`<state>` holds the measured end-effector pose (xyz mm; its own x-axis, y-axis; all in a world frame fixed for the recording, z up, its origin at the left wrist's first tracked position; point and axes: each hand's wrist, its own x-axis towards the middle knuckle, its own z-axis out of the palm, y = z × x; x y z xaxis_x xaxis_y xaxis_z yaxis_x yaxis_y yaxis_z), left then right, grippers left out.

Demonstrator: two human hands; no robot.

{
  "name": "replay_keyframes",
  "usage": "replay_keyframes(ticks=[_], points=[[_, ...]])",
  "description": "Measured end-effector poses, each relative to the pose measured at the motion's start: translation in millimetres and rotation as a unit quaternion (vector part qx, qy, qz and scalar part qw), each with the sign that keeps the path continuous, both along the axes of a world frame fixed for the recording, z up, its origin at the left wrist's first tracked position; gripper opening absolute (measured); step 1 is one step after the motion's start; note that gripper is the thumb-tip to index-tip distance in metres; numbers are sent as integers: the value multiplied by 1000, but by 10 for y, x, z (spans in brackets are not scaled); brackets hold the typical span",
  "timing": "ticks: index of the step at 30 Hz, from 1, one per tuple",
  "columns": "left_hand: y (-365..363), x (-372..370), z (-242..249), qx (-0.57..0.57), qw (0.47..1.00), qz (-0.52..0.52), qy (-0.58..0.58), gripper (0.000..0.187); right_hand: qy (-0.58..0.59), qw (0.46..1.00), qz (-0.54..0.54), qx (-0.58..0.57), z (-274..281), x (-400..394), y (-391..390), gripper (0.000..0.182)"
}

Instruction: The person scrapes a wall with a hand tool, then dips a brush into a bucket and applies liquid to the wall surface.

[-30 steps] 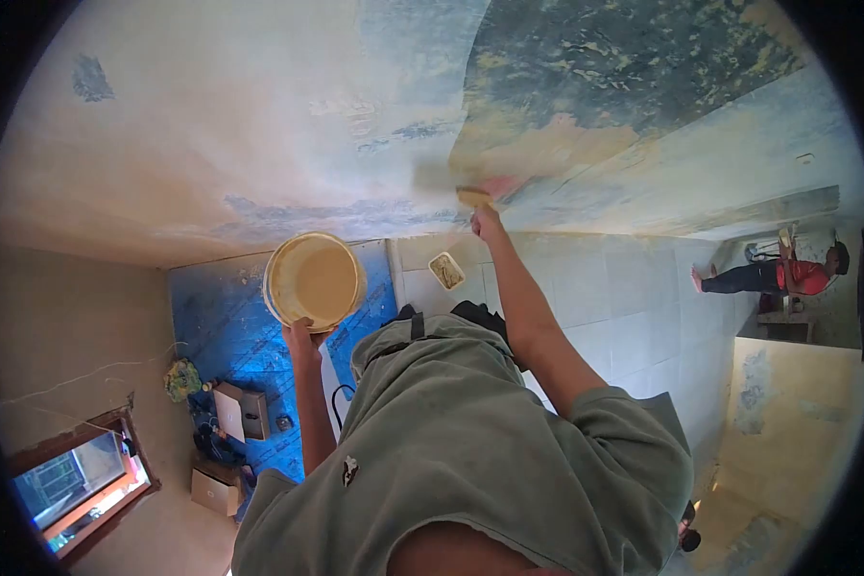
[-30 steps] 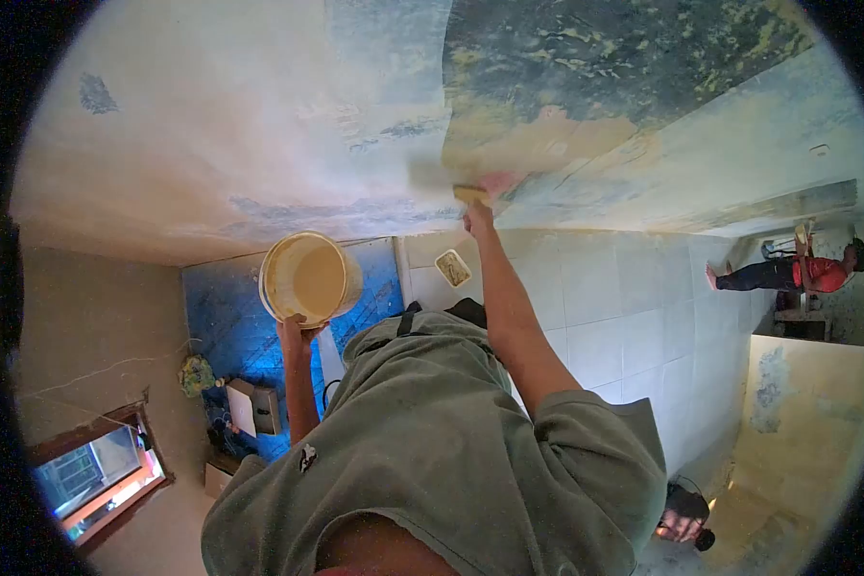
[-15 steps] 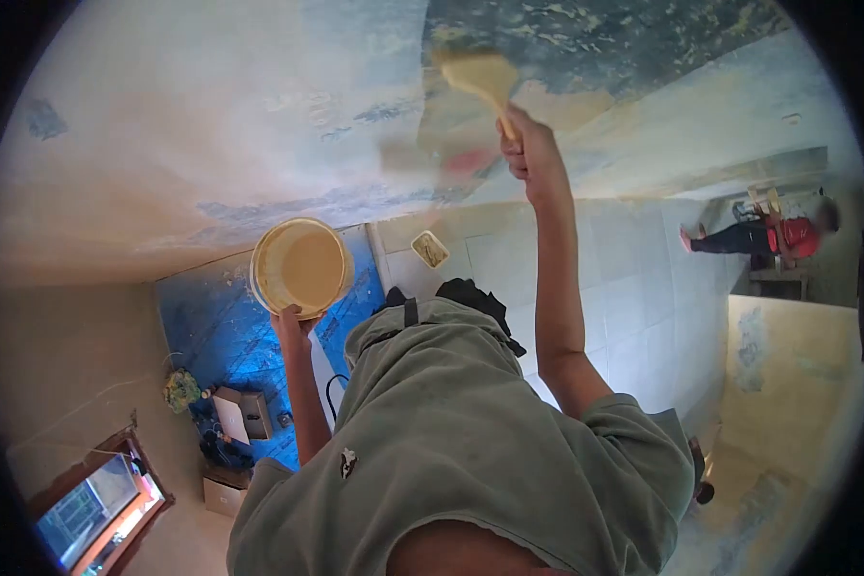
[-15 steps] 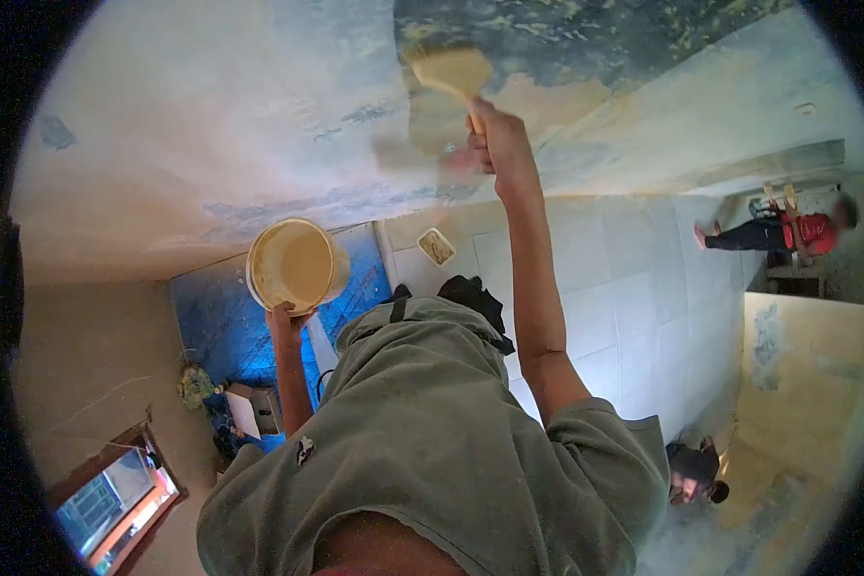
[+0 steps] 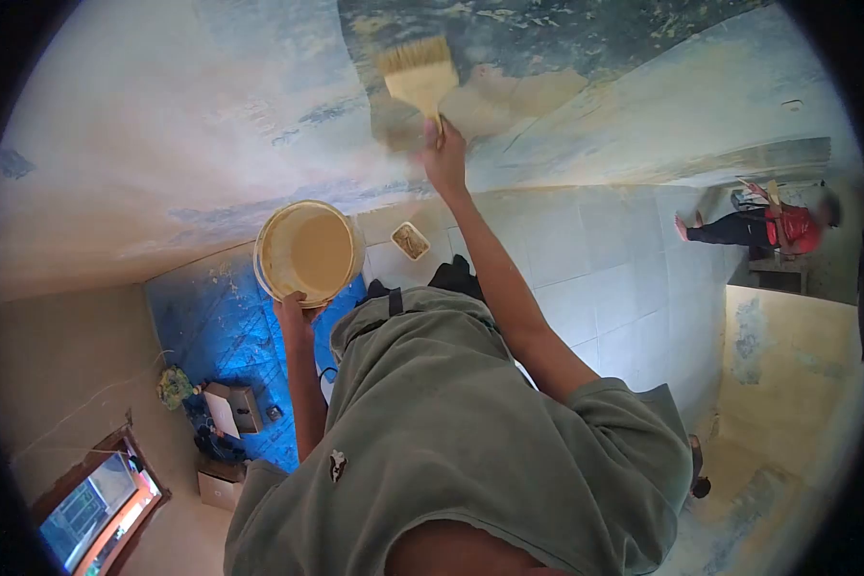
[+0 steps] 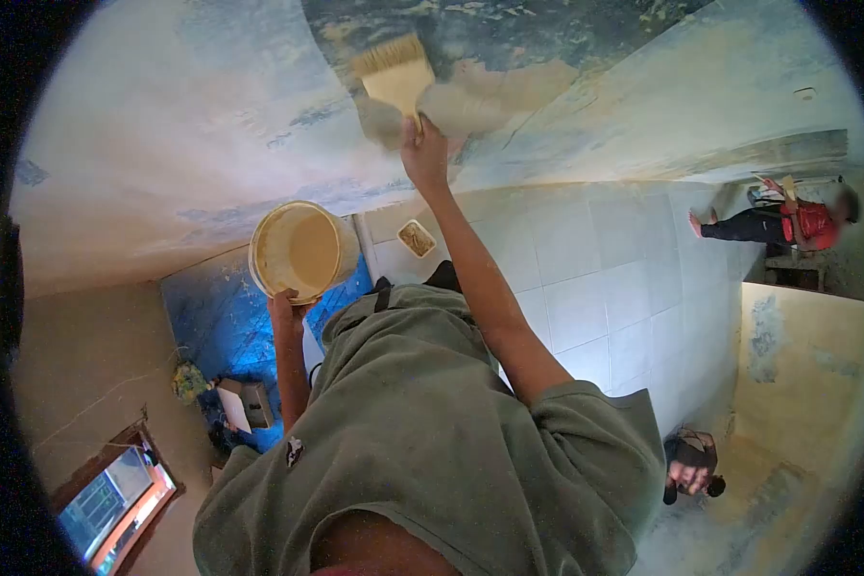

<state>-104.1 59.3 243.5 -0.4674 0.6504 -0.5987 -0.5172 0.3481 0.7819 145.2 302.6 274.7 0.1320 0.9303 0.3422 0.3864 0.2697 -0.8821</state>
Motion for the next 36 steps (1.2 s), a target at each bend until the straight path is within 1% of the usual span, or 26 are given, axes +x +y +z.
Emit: replay_keyframes(ticks=[2, 4, 6, 8, 10, 11, 12, 13, 14, 15, 16, 18, 19, 21, 22, 24, 25, 27, 28, 30, 31, 33, 36], points=[[-17, 196, 67, -6, 1000, 14, 7, 56, -66, 996, -31, -45, -245, 234, -237, 27], [-1, 380, 63, -6, 1000, 26, 12, 57, -135, 981, -55, -126, -655, 596, -390, 33], [-45, 514, -27, -9, 999, 44, -20, 61, -192, 933, -2, -305, -852, 1051, -443, 41], [-79, 626, -83, -8, 999, 39, -17, 61, -252, 889, -9, -382, -1298, 1499, -385, 46], [-77, 782, -61, -7, 999, 33, -18, 61, -223, 894, -16, -389, -1766, 1894, -332, 42], [-62, 880, -36, -13, 999, 49, -15, 61, -202, 898, -22, -390, -1924, 2046, -245, 42], [-73, 964, -12, -19, 997, 68, -11, 61, -153, 900, -31, -408, -2011, 2144, -133, 35], [-68, 1040, -13, -20, 997, 72, -9, 61, -152, 900, -26, -408, -1844, 2162, -76, 35], [-62, 1113, -27, -28, 996, 80, -14, 61, -14, 900, -18, -435, -1441, 2139, 7, 31], [-62, 1185, -28, -35, 995, 89, -20, 62, 123, 882, -8, -454, -1050, 2119, 86, 28], [-53, 1288, -1, -35, 995, 96, -18, 62, 122, 882, -1, -455, -803, 2129, 176, 28], [-35, 1519, 62, -31, 994, 105, -10, 61, 253, 846, 103, -457, -347, 2117, 377, 26], [-50, 1598, 66, -32, 993, 113, -8, 61, 251, 844, 110, -460, -38, 2089, 387, 26], [-74, 1749, 50, -25, 993, 117, -20, 59, 280, 821, 182, -462, 679, 2059, 241, 27], [-73, 1818, 52, -26, 992, 124, -19, 59, 278, 819, 188, -465, 971, 2062, 158, 27], [-90, 1922, 64, -14, 989, 141, -45, 58, 264, 840, 224, -417, 1461, 2078, -29, 29], [-99, 1957, 72, -16, 988, 147, -42, 58, 265, 837, 228, -420, 1662, 2100, -87, 29], [-90, 2021, 71, -20, 991, 130, -21, 58, 246, 883, 252, -311, 1958, 2154, -135, 31], [-81, 2059, 97, -22, 991, 130, -21, 58, 247, 882, 252, -313, 2036, 2169, -118, 31], [-67, 2123, 155, -23, 992, 124, 1, 58, 233, 931, 223, -170, 2125, 2162, -95, 28], [-57, 2137, 165, -24, 992, 126, 1, 58, 233, 931, 224, -171, 2045, 2113, -42, 28], [-49, 2148, 176, -55, 992, 113, 9, 58, 216, 966, 144, 12, 1641, 1966, 167, 28], [-78, 2154, 195, -43, 992, 118, 7, 55, 251, 956, 148, -23, 860, 1808, 385, 28]])
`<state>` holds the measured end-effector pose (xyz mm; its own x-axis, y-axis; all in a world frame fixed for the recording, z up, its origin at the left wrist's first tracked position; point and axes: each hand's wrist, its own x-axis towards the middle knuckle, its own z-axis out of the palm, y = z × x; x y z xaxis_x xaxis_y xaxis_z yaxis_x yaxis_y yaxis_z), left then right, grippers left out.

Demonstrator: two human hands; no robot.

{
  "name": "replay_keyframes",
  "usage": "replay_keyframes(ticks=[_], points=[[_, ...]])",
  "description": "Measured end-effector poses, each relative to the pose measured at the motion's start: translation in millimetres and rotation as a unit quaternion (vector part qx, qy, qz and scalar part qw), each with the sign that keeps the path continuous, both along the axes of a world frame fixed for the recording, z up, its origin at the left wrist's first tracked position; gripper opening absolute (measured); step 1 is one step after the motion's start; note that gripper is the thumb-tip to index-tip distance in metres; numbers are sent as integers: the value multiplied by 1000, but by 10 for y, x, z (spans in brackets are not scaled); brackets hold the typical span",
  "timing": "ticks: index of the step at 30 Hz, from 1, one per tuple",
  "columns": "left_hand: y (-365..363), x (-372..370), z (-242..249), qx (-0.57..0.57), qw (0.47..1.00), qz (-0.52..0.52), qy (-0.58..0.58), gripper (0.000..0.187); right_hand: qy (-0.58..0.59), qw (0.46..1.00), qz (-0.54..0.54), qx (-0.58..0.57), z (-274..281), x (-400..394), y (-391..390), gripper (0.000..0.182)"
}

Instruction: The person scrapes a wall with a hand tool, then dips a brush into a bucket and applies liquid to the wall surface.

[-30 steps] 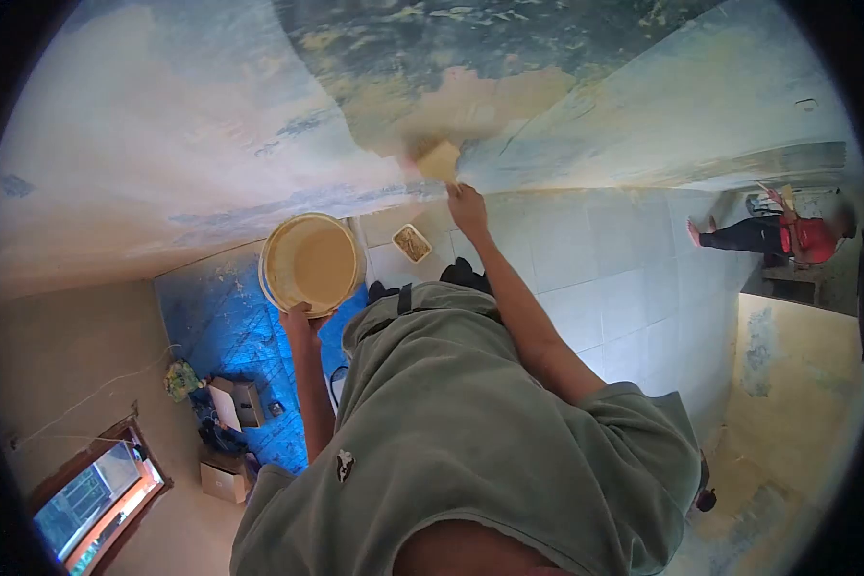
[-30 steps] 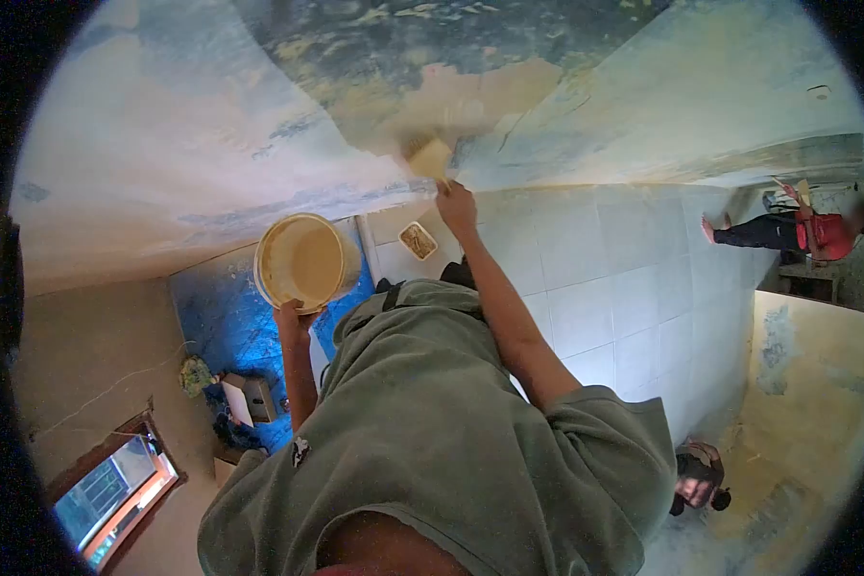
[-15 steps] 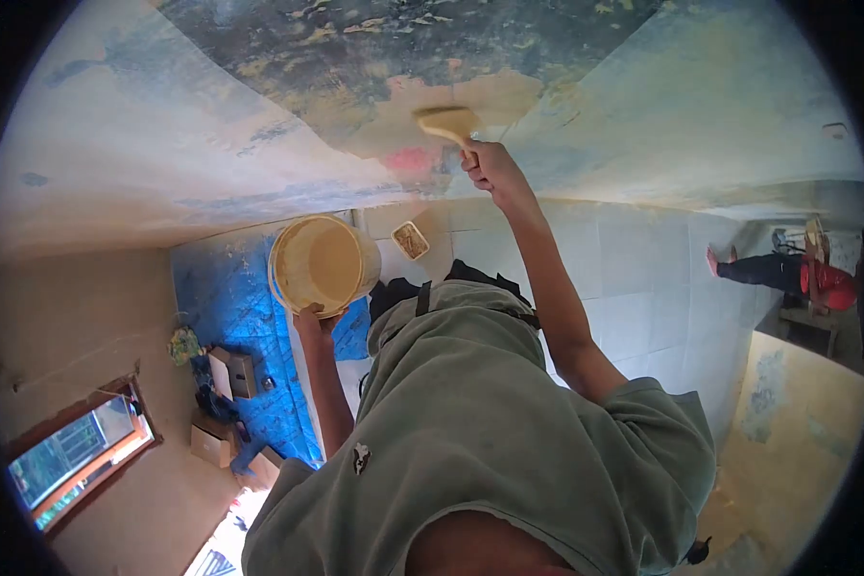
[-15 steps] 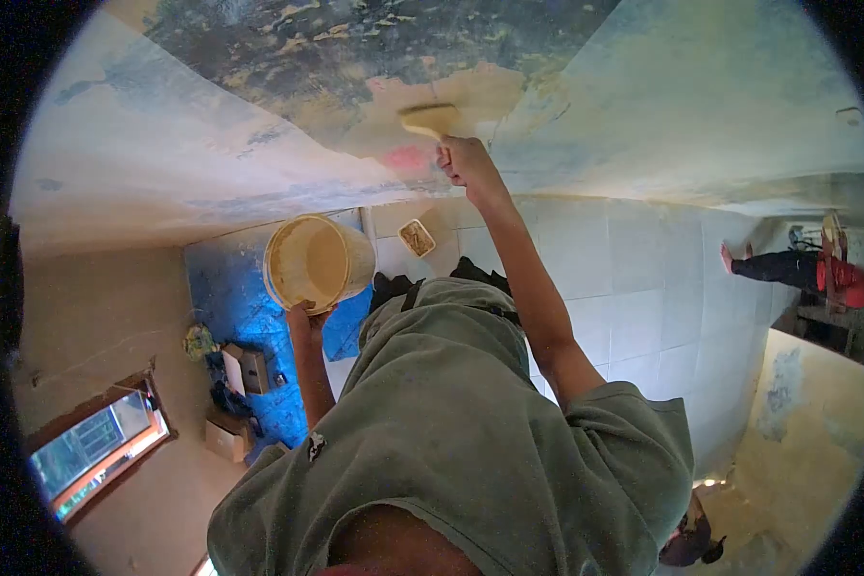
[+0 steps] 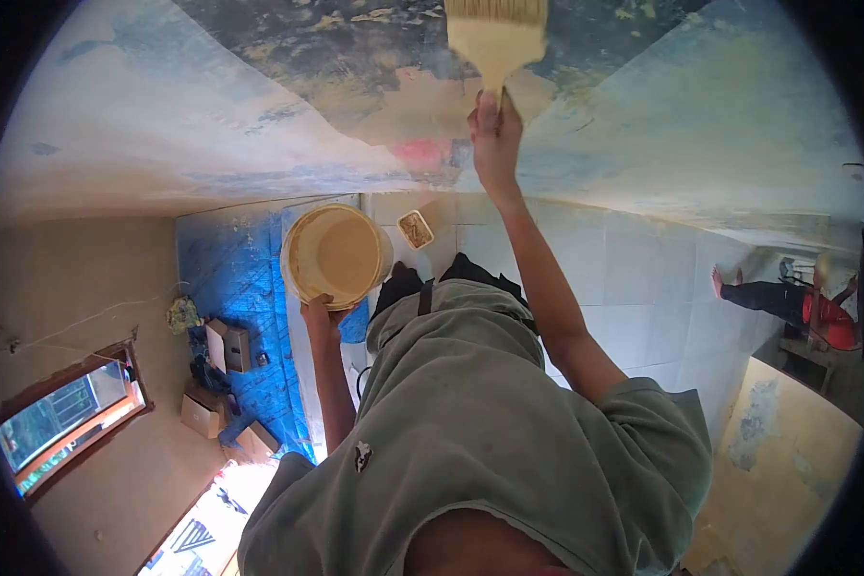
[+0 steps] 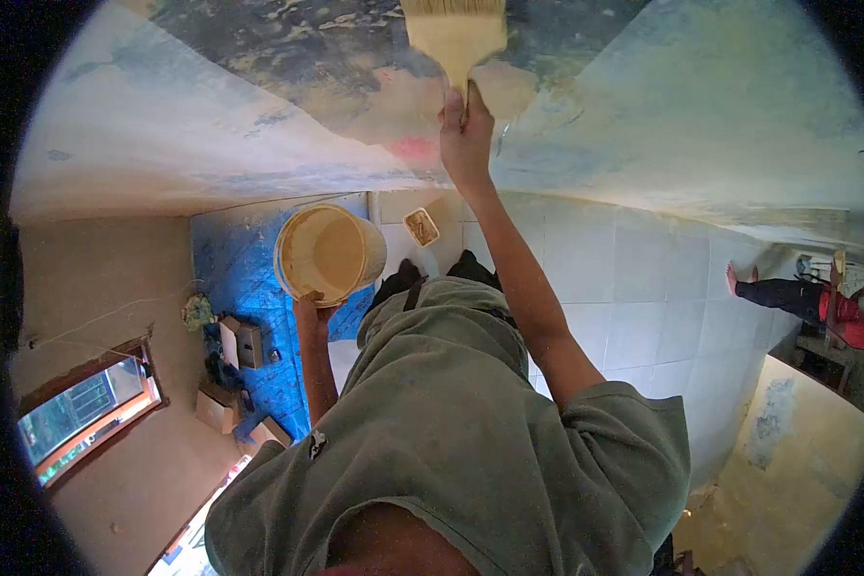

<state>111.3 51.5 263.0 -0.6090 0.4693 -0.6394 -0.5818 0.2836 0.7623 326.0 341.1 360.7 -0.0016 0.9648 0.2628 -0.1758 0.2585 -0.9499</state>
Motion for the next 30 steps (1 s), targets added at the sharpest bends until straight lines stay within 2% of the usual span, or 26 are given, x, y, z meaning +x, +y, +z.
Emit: replay_keyframes(ticks=[1, 3, 4, 6, 10, 12, 13, 15, 18, 19, 20, 21, 22, 24, 27, 29, 30], points=[[-3, -5, 28, 1, 1000, 2, 1, 55, 1, 1000, 2, 1, -298, -51, 21, 28], [15, -36, 93, 4, 1000, 1, 0, 55, -193, 979, -65, -5, -895, -140, 14, 30], [22, -77, 84, 7, 1000, 1, 2, 55, -192, 979, -67, -4, -1144, -179, -42, 30], [26, -159, 56, 18, 1000, -8, -3, 60, -265, 959, -105, 4, -1518, -237, -184, 32], [56, -265, 151, 47, 998, -32, -19, 61, -280, 950, -119, -65, -1734, -273, -444, 30], [24, -341, 140, 17, 999, -27, 3, 55, -341, 915, -84, -198, -1833, -244, -540, 29], [2, -379, 161, 18, 1000, -25, 0, 55, -343, 915, -84, -196, -1908, -248, -591, 29], [-25, -459, 220, 14, 1000, -25, 11, 54, -402, 879, -99, -237, -2120, -250, -651, 32], [-129, -640, 132, 11, 999, -12, 29, 53, -390, 881, -57, -262, -2888, -166, -534, 33], [-163, -705, 112, 14, 999, -15, 27, 53, -391, 881, -62, -261, -2777, -207, -502, 33], [-196, -767, 89, 26, 999, -17, 16, 57, -261, 891, -45, -368, -2551, -261, -464, 31], [-228, -831, 62, 36, 999, -19, 5, 61, -123, 877, -26, -464, -2304, -321, -435, 29], [-264, -898, 29, 37, 999, -24, 3, 61, -123, 877, -31, -464, -2114, -379, -416, 29], [-290, -1023, -40, 19, 999, -33, -1, 61, -66, 925, -26, -373, -1732, -483, -302, 28], [-309, -1126, -17, 15, 999, -42, 17, 53, -32, 918, -3, -395, -1006, -512, -200, 28], [-303, -1188, -3, 21, 998, -55, 11, 53, -25, 930, 68, -360, -390, -534, -280, 28], [-292, -1216, -16, 30, 998, -60, 13, 53, -29, 931, 62, -360, -145, -530, -317, 28]])
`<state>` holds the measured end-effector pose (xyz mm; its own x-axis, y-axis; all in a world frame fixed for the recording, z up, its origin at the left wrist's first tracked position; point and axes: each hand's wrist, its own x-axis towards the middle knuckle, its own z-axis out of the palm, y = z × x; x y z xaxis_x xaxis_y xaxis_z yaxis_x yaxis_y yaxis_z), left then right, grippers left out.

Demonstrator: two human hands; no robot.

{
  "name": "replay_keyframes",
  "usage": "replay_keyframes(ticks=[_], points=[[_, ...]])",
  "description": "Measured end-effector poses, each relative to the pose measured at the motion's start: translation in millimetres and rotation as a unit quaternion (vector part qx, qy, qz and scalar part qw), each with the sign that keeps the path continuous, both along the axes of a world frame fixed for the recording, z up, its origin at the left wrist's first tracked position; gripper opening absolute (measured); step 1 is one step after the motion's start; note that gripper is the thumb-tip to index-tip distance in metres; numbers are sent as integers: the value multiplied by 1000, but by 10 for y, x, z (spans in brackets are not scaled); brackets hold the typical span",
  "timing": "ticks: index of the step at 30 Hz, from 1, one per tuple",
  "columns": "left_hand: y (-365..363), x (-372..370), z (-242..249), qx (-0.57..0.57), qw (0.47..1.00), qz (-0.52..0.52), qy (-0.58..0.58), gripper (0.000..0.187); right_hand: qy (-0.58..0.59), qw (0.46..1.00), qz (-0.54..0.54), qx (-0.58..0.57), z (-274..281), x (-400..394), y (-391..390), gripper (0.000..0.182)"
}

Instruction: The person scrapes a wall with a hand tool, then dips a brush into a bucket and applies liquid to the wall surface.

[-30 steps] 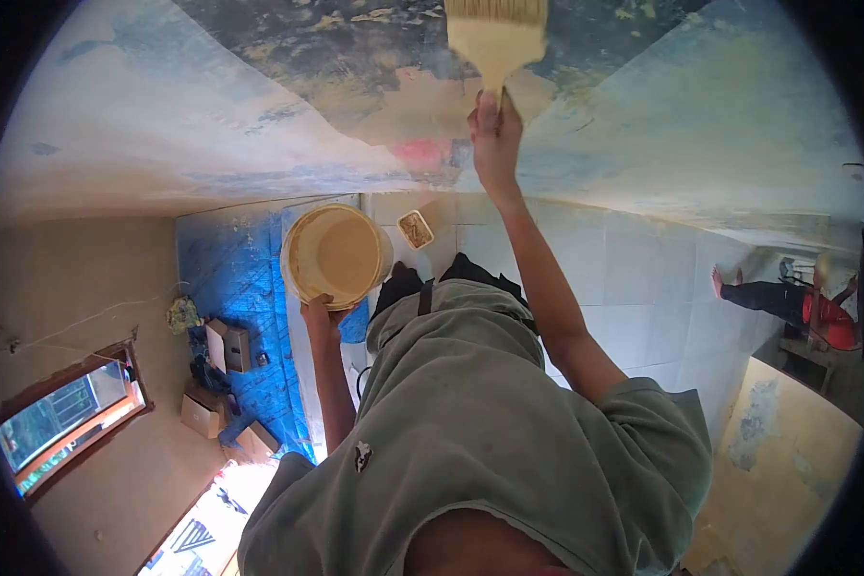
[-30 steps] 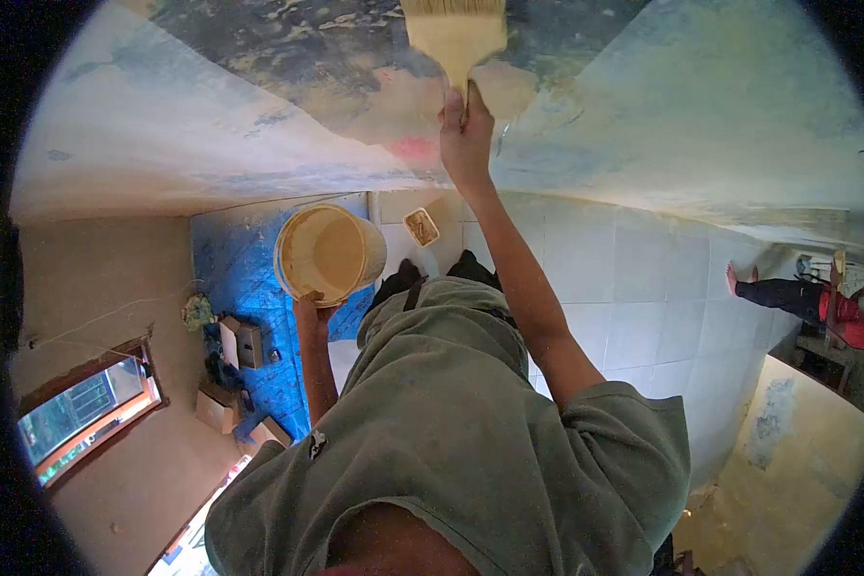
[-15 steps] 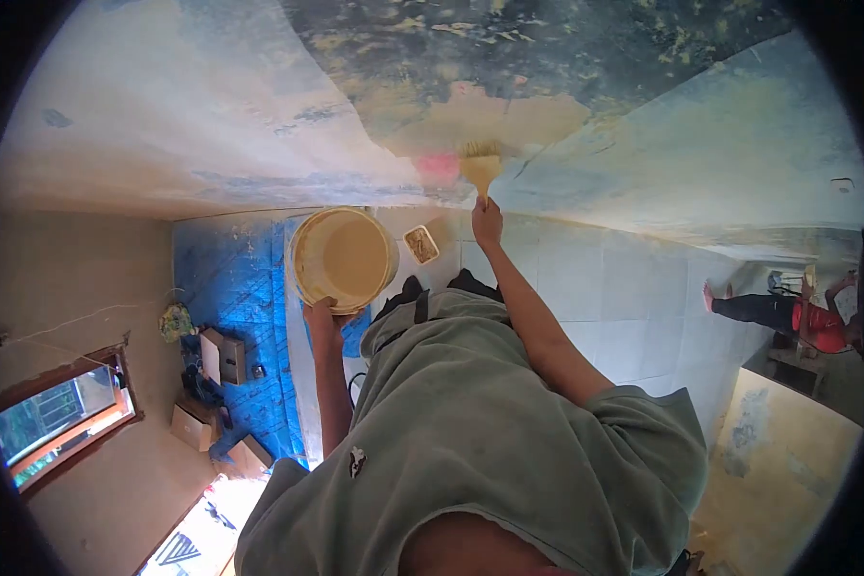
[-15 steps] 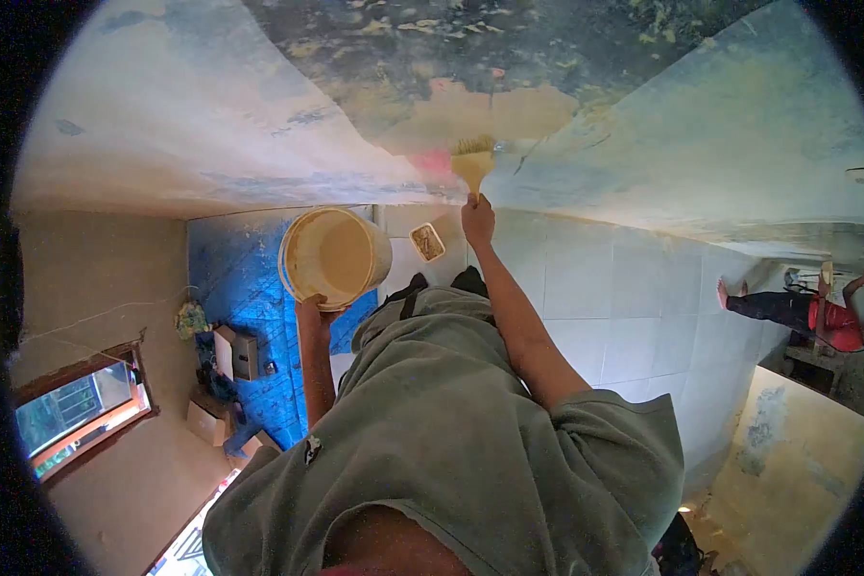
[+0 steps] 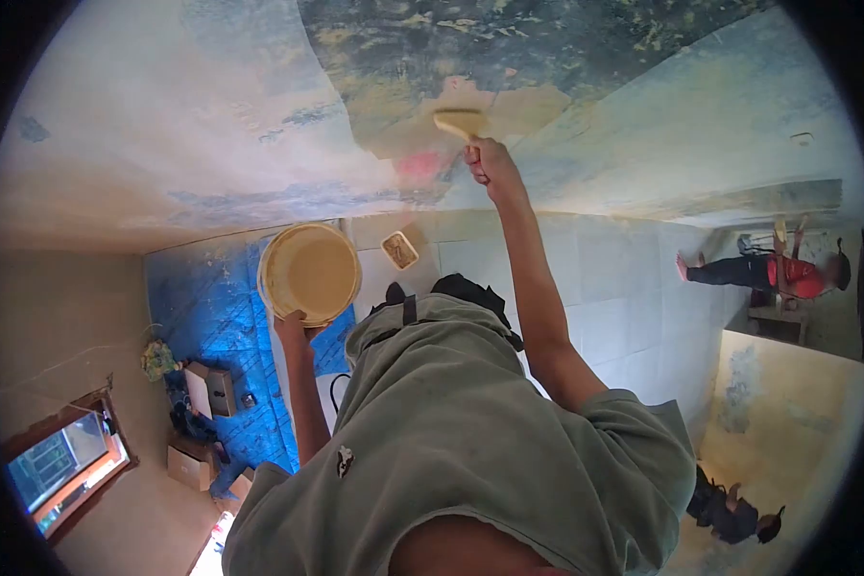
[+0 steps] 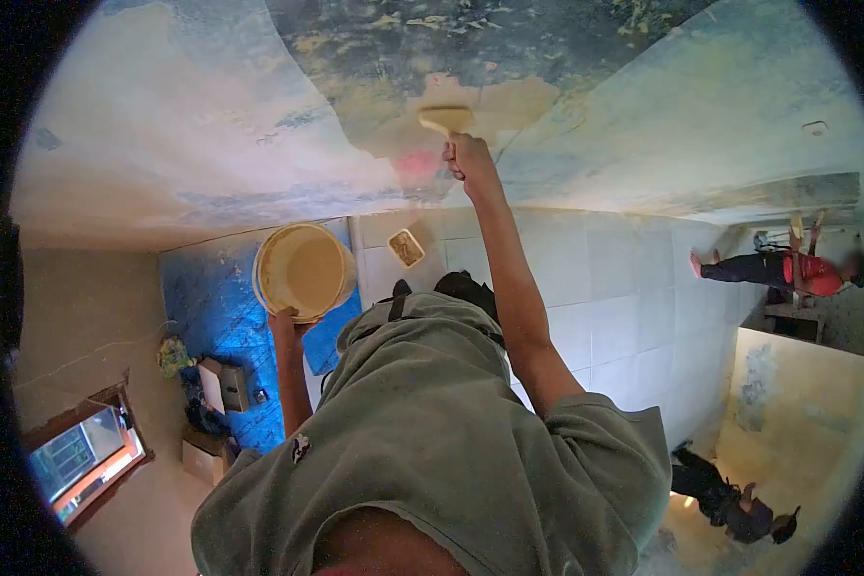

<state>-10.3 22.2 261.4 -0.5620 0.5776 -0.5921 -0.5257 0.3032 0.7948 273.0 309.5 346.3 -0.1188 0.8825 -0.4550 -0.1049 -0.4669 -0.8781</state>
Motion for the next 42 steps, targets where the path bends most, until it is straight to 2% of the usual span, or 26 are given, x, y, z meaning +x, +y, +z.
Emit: replay_keyframes(ticks=[2, 6, 7, 8, 9, 11, 14, 16, 18, 20, 24, 25, 27, 28, 30, 34, 36, 37, 39, 40, 42], points=[[39, -20, -7, -19, 1000, -8, 6, 54, -7, 1000, 26, 17, 429, 4, -127, 28], [165, 38, 10, 10, 1000, -22, 2, 54, -21, 998, 1, 57, 1349, -36, -401, 29], [208, 54, 4, 16, 999, -36, 2, 55, -8, 993, -13, 121, 1517, -43, -447, 29], [248, 75, 0, 23, 999, -49, 2, 56, 6, 982, -25, 185, 1589, -42, -462, 30], [286, 107, -1, 23, 998, -50, 1, 56, 5, 982, -26, 186, 1575, -38, -430, 30], [357, 189, 7, 28, 998, -57, -9, 57, -4, 947, -69, 314, 1473, -54, -265, 37], [457, 387, 60, 31, 998, -47, 4, 56, -54, 916, -106, 384, 741, -3, 179, 40], [508, 518, 55, 24, 999, -44, 1, 55, -202, 870, -125, 432, 146, 76, 354, 38], [530, 648, 29, 14, 999, -40, 0, 55, -249, 869, -149, 401, -479, 150, 416, 32], [536, 771, -42, 14, 999, -45, -9, 55, -317, 861, -133, 374, -751, 293, 246, 28], [545, 1043, -109, 17, 999, -48, -17, 58, -398, 882, -105, 227, -1465, 697, -64, 29], [558, 1153, -100, 3, 1000, -28, 7, 57, -393, 886, -107, 219, -1612, 844, -169, 29], [606, 1345, -47, -12, 999, -15, 42, 56, -443, 885, -15, 144, -1885, 1159, -273, 33], [624, 1438, -13, -17, 999, -10, 37, 56, -435, 889, -20, 142, -2132, 1299, -247, 33], [647, 1588, 38, -9, 1000, -8, 22, 57, -466, 883, 7, 65, -2590, 1530, -178, 39], [814, 1896, 112, -31, 999, -3, 5, 57, -461, 886, -40, 28, -2315, 1732, 121, 44], [844, 2037, 43, -13, 1000, -11, 4, 57, -530, 808, 159, 201, -2099, 1856, 370, 44], [865, 2129, 53, -14, 1000, -7, 4, 57, -529, 808, 162, 201, -2007, 1901, 418, 44], [947, 2319, 104, 17, 999, -29, 27, 52, -384, 920, 34, 71, -1765, 1956, 546, 41], [992, 2400, 145, 21, 999, -25, 29, 52, -382, 920, 35, 76, -1466, 2012, 526, 41], [1034, 2554, 209, 44, 998, -33, 24, 53, -246, 966, 23, 72, -647, 2142, 293, 42]])
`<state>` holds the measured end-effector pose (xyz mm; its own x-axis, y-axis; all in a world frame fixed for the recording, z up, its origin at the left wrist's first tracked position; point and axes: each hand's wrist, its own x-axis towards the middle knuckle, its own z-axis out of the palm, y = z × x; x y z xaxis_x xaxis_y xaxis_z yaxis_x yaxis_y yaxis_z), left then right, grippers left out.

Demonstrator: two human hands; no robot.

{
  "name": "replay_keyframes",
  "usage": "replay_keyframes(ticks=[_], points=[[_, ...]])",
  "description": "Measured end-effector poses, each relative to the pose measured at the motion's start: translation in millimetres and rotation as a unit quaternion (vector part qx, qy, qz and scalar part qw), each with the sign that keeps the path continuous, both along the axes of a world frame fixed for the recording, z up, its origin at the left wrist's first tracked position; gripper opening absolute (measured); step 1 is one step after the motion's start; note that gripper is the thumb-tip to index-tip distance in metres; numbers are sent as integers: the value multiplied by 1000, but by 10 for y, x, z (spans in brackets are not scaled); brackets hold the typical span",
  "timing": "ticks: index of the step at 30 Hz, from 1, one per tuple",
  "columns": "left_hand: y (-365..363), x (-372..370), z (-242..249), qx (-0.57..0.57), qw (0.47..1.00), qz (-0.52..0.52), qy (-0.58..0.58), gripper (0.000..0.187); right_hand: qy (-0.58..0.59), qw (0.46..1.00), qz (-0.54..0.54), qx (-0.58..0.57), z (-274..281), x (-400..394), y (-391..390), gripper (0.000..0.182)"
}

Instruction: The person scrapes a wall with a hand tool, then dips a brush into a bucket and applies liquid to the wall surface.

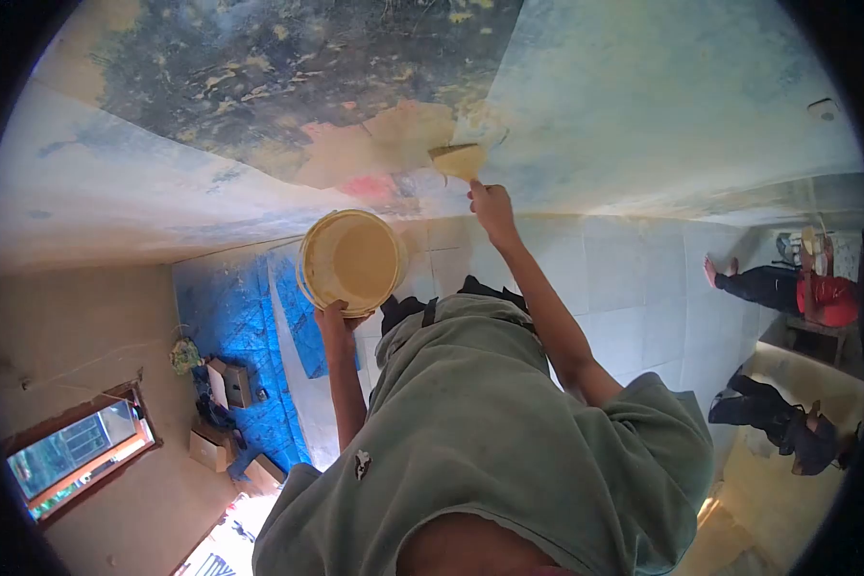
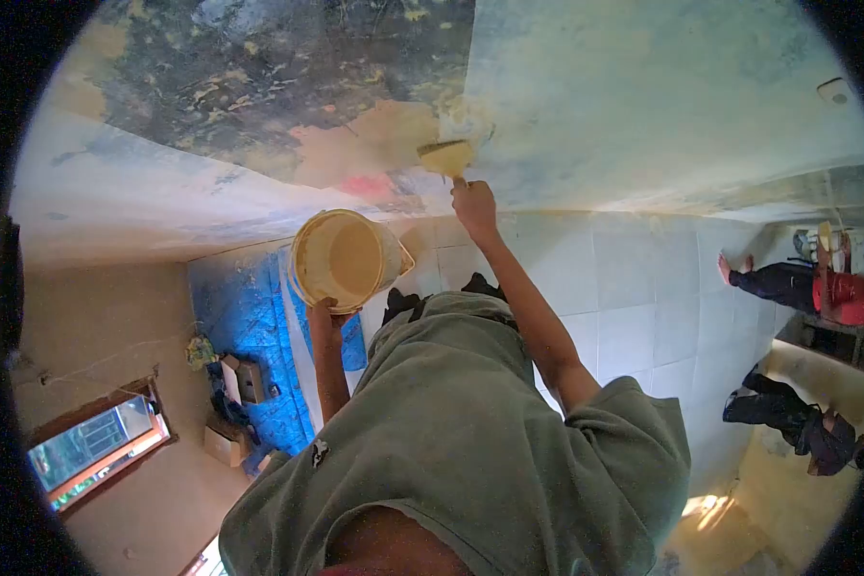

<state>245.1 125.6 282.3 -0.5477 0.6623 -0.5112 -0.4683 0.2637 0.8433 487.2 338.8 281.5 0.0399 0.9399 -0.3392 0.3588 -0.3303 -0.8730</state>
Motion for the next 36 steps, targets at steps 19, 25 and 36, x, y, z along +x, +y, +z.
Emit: replay_keyframes(ticks=[19, 25, 36], points=[[-13, 535, -75, -4, 993, 114, -17, 58, 165, 931, 3, 325, 697, 6, 314, 36], [-242, 363, -35, -9, 988, 152, -40, 58, -9, 963, 49, 265, -444, -118, -18, 27], [-713, -579, 49, -43, 991, 127, -18, 58, 43, 982, -77, -167, -1628, -537, -291, 40]])
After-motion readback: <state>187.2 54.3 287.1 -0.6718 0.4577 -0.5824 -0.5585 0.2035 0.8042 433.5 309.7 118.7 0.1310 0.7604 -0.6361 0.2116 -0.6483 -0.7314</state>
